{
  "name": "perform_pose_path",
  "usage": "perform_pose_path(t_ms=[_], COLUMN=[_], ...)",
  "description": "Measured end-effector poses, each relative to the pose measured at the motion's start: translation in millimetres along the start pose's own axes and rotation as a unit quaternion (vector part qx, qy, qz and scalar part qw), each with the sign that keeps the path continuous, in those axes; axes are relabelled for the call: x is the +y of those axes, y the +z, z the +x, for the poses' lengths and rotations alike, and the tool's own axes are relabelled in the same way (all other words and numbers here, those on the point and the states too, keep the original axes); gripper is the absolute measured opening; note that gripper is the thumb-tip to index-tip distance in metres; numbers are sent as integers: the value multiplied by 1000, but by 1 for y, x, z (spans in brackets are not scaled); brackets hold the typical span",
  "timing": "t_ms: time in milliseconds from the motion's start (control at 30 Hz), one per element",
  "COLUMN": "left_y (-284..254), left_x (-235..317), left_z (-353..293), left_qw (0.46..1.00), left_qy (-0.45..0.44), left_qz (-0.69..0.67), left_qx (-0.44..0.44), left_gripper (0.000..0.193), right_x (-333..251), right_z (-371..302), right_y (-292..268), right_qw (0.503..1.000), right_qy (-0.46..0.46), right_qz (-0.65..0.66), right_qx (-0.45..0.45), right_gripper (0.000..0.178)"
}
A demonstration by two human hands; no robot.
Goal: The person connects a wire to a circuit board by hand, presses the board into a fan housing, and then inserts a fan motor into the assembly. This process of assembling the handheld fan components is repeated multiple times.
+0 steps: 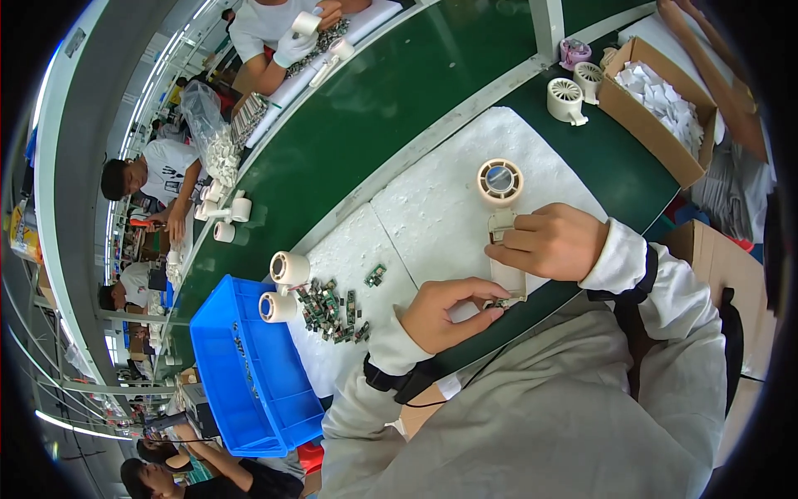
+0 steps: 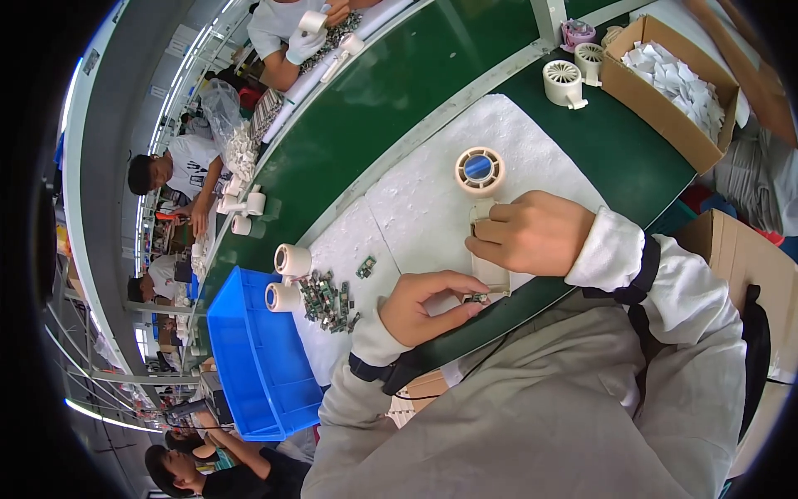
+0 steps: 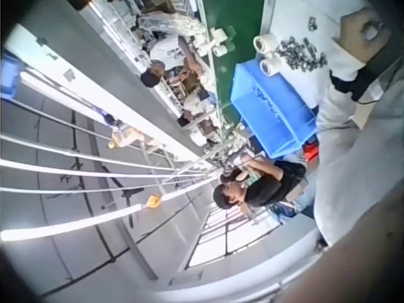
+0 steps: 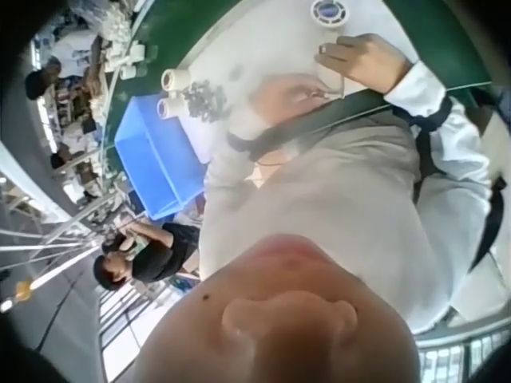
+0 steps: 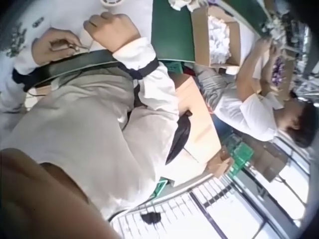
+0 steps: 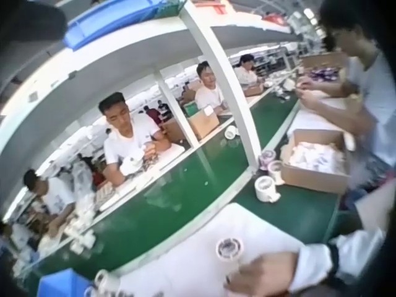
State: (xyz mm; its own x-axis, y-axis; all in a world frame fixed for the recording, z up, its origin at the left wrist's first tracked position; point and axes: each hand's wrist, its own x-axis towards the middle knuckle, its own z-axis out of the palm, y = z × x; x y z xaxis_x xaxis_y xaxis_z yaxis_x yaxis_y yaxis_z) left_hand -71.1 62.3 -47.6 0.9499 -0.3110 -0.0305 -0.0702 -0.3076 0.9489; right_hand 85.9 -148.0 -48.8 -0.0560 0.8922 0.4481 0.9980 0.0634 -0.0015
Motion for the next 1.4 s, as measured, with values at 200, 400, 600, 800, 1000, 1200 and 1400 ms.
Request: perform_pose_path(t_ms=[200, 400, 600, 800, 1000, 1200, 1400], left_y=[-4, -6, 1, -1, -4, -4, -3], left_x=[0, -5, -6, 3, 3, 3, 3], left_z=[1, 4, 3, 2, 3, 3, 3], left_qw=[999, 1000, 999, 999, 1000, 1000, 1000], left_qy=[-13, -16, 17, -25, -11, -21, -10], left_qz=[-32, -9, -9, -13, -4, -12, 0], left_qx=[2, -5, 32, -20, -14, -14, -14], left_gripper=[25, 26, 25, 28, 29, 29, 29], right_x=[6, -5, 1, 8, 6, 10, 9], right_z=[4, 14, 3, 2, 8, 7, 6], right_y=[-10, -18, -1, 2, -6, 3, -7], right_qw=[987, 927, 982, 961, 943, 943, 942], right_qy=[91, 283, 135, 146, 240, 213, 221], right_qz=[123, 224, 135, 220, 224, 234, 253], right_qx=[49, -101, 7, 82, 58, 100, -22], right_gripper=[33, 24, 20, 17, 15, 16, 16])
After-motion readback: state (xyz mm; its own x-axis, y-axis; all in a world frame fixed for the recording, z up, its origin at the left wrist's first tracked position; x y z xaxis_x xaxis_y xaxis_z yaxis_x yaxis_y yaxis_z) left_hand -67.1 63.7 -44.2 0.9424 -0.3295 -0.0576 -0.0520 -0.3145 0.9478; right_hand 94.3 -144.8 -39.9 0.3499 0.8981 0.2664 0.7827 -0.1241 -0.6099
